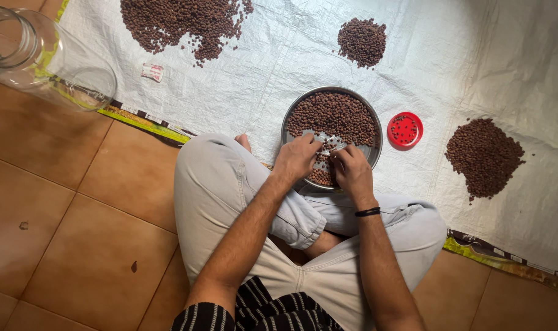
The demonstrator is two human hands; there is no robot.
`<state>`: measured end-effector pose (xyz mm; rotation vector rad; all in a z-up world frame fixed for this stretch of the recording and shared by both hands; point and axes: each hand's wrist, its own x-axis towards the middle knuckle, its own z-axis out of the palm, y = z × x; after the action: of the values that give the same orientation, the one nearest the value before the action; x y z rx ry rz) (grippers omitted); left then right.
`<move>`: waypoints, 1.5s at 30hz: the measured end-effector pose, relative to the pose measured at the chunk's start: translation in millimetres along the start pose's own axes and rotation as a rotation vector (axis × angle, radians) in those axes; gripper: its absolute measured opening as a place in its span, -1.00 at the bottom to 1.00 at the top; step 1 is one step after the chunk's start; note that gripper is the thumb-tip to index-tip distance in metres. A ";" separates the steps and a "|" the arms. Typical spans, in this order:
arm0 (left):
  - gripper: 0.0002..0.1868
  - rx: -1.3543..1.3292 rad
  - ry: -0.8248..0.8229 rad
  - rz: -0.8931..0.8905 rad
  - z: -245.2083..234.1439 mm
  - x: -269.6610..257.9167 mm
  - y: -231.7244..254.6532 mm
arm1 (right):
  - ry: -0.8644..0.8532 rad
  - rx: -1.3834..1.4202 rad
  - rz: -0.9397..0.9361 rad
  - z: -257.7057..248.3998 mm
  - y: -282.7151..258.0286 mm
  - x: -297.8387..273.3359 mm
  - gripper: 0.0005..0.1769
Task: The person sits cross-legged on the floor and sorts small brown seeds from a metal tray into a red plastic container. They pick up seeds by hand and place them into the container repeatedly.
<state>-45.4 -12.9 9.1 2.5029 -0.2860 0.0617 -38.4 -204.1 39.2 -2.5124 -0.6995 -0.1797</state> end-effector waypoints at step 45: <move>-0.78 0.010 0.060 0.050 16.2 6.0 6.5 | 0.179 1.385 0.489 12.2 76.9 -9.4 -0.90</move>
<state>-41.4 -28.6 0.3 2.4986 -0.3245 0.1581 -7.1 -258.2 -8.3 -1.2224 -0.0099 0.2055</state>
